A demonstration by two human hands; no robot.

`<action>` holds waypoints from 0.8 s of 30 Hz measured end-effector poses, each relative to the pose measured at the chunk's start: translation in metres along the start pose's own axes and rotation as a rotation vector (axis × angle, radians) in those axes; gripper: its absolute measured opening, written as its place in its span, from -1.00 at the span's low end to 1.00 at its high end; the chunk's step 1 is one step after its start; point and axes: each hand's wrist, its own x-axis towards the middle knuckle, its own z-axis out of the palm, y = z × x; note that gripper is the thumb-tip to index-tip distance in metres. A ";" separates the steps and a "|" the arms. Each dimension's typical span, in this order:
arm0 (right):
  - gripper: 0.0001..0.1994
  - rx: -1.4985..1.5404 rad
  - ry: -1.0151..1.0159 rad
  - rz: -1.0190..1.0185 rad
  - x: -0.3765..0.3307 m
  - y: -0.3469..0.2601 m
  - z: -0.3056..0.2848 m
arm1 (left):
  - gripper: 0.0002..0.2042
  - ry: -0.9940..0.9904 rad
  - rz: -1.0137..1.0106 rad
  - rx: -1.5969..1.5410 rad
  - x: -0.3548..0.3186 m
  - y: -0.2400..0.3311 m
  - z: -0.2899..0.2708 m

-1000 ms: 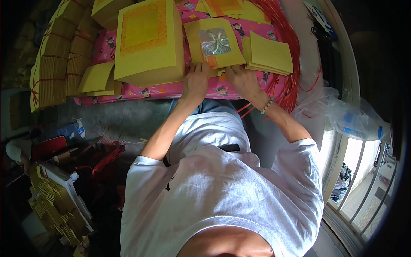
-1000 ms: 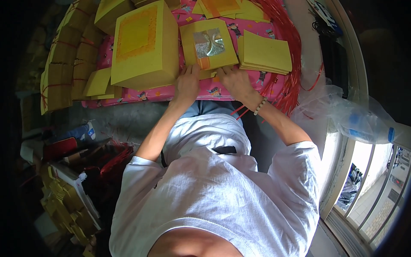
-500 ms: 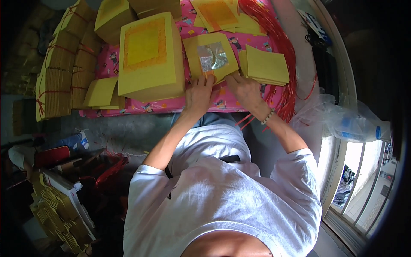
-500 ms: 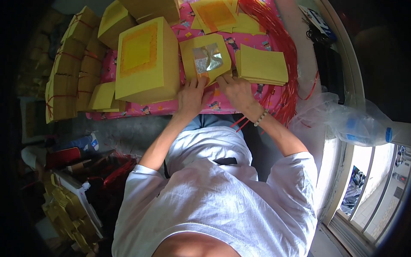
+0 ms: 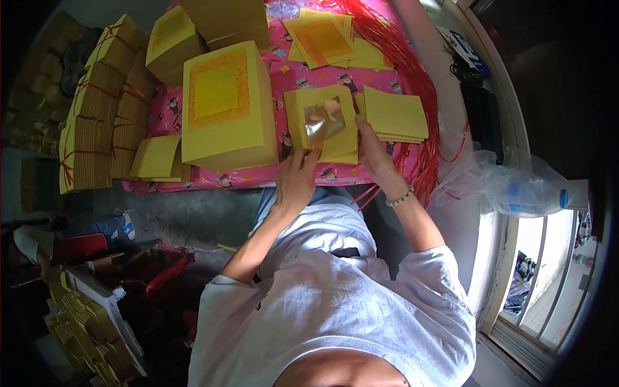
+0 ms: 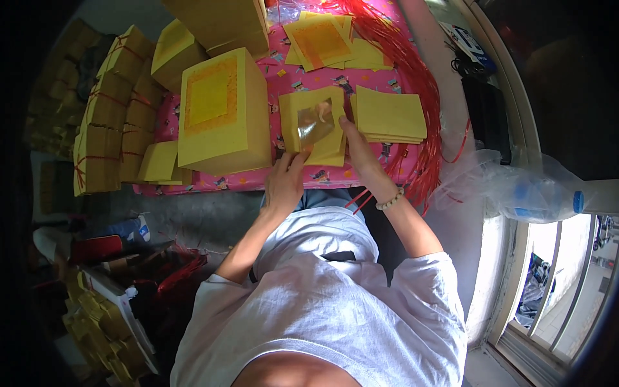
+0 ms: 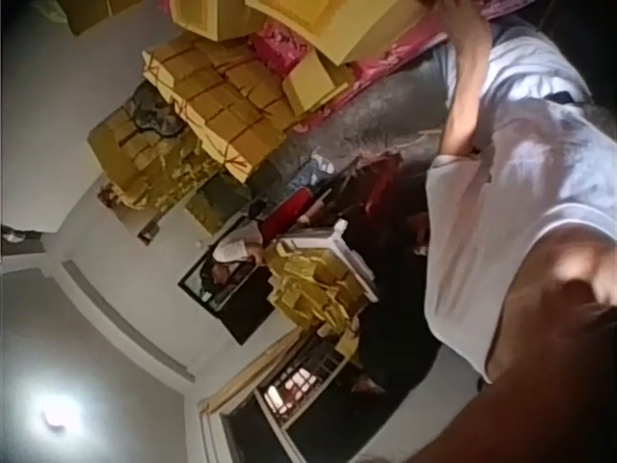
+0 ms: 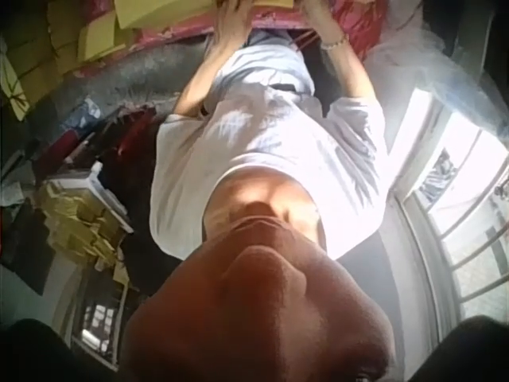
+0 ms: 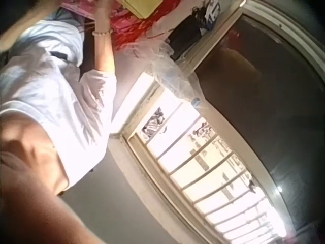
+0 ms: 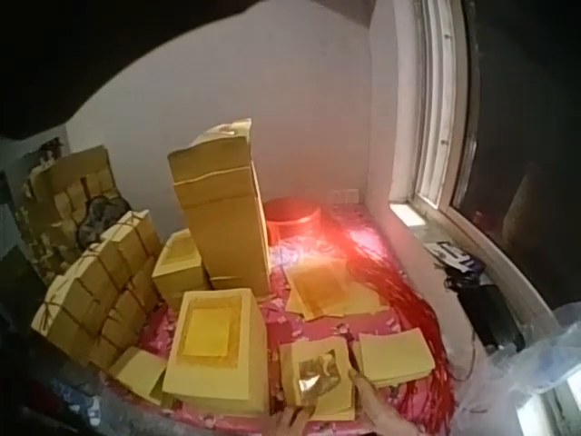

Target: Sorting and inspecting stacks of yellow joss paper.

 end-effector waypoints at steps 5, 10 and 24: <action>-0.62 -0.105 -0.065 0.055 0.000 0.008 -0.011 | -0.68 -0.153 -0.012 -0.053 -0.026 0.003 -0.010; -0.73 -0.253 -0.076 -0.251 -0.018 0.007 -0.014 | -0.61 -0.101 0.057 -0.266 -0.018 0.006 -0.026; -0.69 -0.254 -0.247 -0.251 -0.068 -0.021 -0.025 | -0.69 0.055 -0.552 -1.332 0.009 0.007 -0.013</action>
